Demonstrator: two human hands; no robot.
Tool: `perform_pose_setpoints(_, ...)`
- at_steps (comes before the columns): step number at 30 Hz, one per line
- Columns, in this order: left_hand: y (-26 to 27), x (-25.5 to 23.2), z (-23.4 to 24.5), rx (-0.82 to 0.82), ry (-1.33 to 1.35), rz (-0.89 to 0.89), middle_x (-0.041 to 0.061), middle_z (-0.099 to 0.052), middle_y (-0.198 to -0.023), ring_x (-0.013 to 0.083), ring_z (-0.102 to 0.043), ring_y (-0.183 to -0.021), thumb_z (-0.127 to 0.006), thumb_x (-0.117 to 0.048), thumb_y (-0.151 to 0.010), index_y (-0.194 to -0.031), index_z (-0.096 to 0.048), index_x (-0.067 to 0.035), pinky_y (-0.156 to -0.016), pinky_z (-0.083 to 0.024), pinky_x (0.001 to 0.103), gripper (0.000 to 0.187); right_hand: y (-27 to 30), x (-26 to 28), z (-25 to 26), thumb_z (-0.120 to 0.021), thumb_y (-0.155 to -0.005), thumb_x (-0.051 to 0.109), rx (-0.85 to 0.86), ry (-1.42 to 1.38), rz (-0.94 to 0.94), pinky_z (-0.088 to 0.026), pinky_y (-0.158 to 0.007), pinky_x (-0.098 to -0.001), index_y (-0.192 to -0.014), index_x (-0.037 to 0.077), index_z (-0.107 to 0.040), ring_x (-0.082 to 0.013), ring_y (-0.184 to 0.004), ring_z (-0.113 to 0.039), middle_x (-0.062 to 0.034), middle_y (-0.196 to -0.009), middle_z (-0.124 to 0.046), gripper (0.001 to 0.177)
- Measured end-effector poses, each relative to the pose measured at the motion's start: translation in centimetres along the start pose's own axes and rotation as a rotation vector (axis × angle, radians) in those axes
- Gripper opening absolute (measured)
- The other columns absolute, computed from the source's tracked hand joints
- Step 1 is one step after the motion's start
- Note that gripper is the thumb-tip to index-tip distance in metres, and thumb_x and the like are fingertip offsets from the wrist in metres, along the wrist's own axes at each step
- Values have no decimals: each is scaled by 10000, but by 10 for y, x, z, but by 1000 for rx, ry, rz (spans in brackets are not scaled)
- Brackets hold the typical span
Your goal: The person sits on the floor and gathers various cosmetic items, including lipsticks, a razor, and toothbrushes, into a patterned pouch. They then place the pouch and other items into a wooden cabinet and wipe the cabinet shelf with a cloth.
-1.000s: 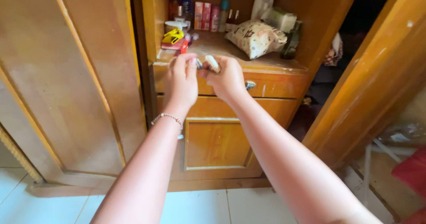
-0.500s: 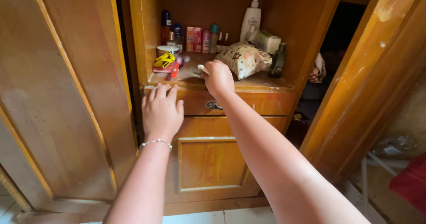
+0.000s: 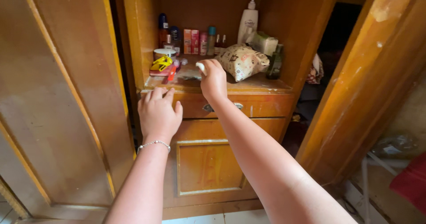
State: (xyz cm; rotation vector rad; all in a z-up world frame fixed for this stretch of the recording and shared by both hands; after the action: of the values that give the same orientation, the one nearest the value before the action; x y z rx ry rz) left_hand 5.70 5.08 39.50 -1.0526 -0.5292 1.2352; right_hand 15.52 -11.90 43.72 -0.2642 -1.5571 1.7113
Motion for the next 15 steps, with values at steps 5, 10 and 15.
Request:
perform_pose_setpoints(5, -11, -3, -4, 90, 12, 112, 63, -679, -1111, 279, -602, -1107, -755, -321, -812, -1120, -788, -120, -931, -466, 469, 369, 10, -4, 19, -655, -995, 164, 189, -90, -389, -542, -849, -365, -1079, 42, -711, -322, -912, -697, -191, -1008, -740, 158)
perform_pose_setpoints(10, -14, -31, 2, -90, 144, 19, 98, -675, -1081, 313, -617, -1076, -726, -301, -862, -1185, -771, -120, -951, -516, 431, 373, 7, -20, 44, -549, -893, 4, 141, -241, -286, -545, -890, -370, -1192, 51, -725, -243, -949, -700, -156, -1063, -741, 351)
perform_pose_setpoints(15, -23, -78, -38, 151, 641, 272, 136, -729, -1007, 273, -702, -911, -601, -395, -1002, -1330, -675, -130, -828, -544, 380, 427, 9, -25, 74, -668, -726, 22, 72, -230, -199, -537, -847, -381, -1169, 24, -671, -260, -986, -675, -161, -1075, -721, 443)
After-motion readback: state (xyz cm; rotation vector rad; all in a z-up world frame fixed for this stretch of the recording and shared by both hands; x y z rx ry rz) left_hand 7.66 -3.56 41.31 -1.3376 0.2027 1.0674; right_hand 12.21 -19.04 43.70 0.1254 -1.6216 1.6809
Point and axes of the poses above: each hand's wrist, its own y-axis away from the middle knuckle, its own z-axis out of the back of the hand, x = y × z, the point moved 4 cm from there along -y, towards the middle knuckle
